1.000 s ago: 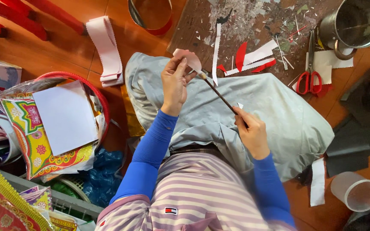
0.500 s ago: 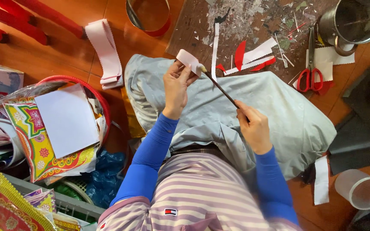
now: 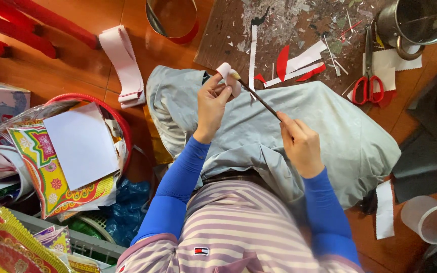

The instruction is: Cutting and pasting paper strips onto a cardboard ring to create decorative items.

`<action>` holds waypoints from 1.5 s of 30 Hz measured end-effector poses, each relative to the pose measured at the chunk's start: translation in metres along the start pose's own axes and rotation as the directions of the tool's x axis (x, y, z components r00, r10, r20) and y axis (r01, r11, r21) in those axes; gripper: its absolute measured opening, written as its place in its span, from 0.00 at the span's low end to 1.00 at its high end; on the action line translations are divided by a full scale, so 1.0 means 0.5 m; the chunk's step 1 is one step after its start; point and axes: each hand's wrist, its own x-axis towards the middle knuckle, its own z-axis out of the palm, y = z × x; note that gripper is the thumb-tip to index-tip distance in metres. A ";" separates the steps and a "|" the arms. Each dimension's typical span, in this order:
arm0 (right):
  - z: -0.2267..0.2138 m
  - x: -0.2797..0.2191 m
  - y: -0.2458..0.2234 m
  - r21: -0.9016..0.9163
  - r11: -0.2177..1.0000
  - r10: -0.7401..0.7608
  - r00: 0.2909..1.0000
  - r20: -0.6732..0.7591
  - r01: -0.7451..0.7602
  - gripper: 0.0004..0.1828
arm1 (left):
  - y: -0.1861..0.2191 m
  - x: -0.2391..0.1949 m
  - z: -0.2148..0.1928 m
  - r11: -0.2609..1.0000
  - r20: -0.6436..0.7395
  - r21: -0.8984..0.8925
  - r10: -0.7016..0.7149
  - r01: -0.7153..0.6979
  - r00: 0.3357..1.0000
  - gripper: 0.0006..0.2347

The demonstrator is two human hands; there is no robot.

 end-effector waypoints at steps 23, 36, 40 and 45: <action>-0.221 0.203 0.437 -0.652 0.756 -0.061 0.983 -0.171 -0.066 0.11 | 0.039 0.019 0.047 0.941 0.371 -0.072 -0.284 0.332 0.884 0.31; 0.193 0.133 0.260 0.686 -0.008 -0.020 0.686 0.728 -0.728 0.16 | 0.121 0.012 0.026 0.864 0.712 0.062 -0.389 0.500 0.584 0.38; 0.218 0.129 0.266 0.664 0.304 -0.176 0.645 0.744 -0.683 0.14 | 0.084 0.024 -0.007 0.877 0.798 0.029 -0.309 0.479 0.518 0.38; 0.236 0.126 0.252 0.733 0.050 -0.394 0.661 0.639 -0.679 0.08 | 0.033 0.041 -0.031 0.886 0.796 0.173 -0.383 0.431 0.469 0.41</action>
